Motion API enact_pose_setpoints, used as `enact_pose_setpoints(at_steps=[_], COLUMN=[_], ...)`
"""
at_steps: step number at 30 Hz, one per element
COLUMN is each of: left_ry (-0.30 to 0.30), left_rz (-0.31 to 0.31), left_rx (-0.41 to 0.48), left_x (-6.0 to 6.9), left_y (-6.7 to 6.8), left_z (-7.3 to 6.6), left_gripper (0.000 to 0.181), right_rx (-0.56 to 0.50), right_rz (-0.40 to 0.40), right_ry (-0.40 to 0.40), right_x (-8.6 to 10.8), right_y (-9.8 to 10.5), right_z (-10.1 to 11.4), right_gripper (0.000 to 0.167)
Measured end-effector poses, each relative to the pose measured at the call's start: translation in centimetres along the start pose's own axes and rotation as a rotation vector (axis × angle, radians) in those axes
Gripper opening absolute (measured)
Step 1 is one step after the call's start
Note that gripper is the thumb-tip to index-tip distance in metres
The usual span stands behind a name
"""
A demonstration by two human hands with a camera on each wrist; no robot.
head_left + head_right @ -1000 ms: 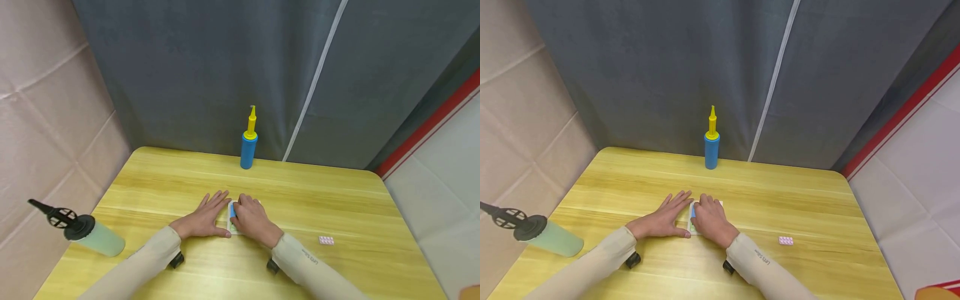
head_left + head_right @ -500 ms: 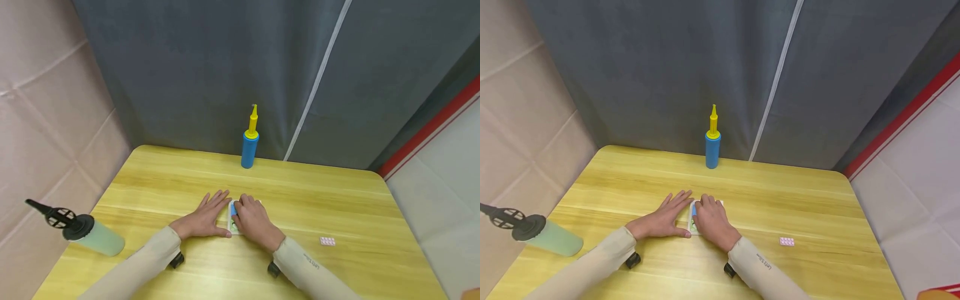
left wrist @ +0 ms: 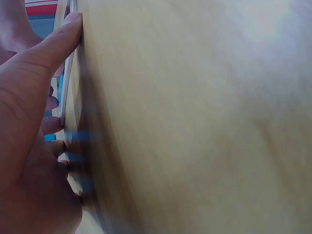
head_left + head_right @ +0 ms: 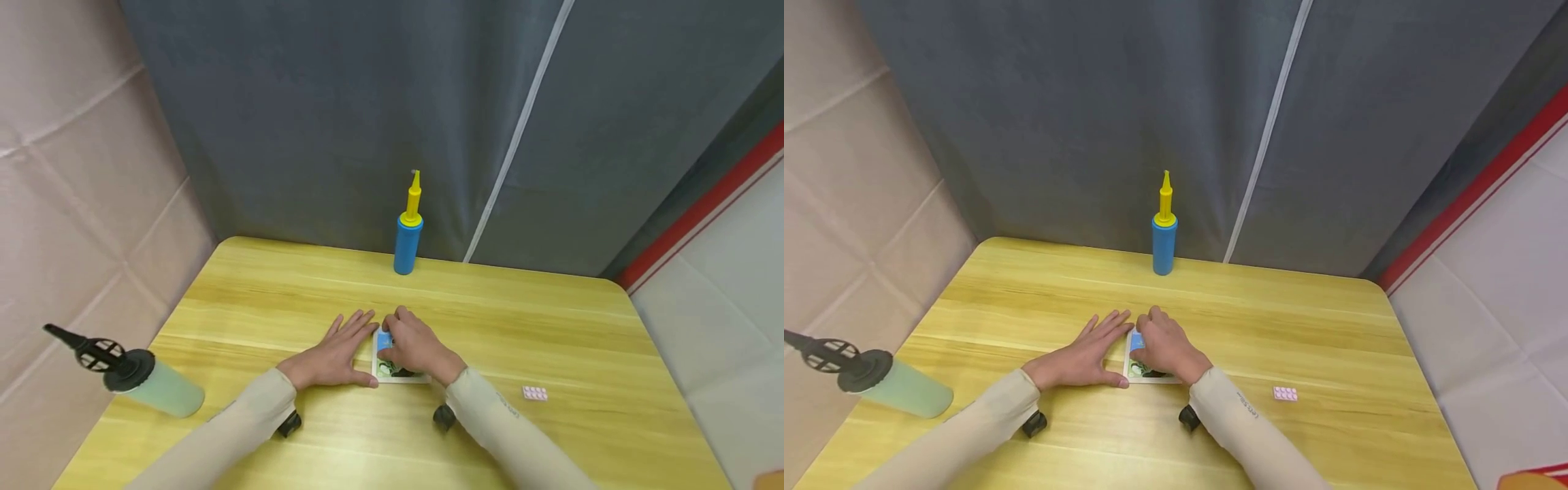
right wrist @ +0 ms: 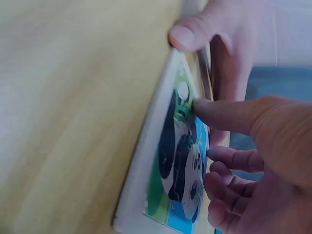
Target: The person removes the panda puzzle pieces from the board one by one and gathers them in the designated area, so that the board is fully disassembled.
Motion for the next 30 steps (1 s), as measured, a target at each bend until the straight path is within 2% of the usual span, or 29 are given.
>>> enact_pose_setpoints(at_steps=[5, 23, 30], left_ry=[-0.001, 0.004, 0.004], left_rz=[-0.002, 0.001, 0.002], left_rx=[0.011, -0.006, -0.002], left_x=[-0.06, -0.09, -0.05], left_y=[-0.02, 0.05, 0.08], left_z=[-0.08, -0.06, -0.12], left_gripper=[0.113, 0.112, 0.112], right_rx=[-0.066, -0.120, -0.196], right_rz=[0.041, 0.052, 0.026], right_ry=[-0.004, 0.025, 0.050], right_x=[-0.45, -0.78, -0.77], right_y=[0.24, 0.43, 0.28], right_z=[-0.46, -0.61, -0.86], right_gripper=[0.048, 0.050, 0.034])
Point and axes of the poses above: each hand's wrist, its own x-axis away from the middle knuckle, its own y-axis out of the back of the hand, z = x × y, the point moved 1 cm from there along -x, towards the middle knuckle, and after that the axes turned 7 degrees about -y, right-handed, at the moved point
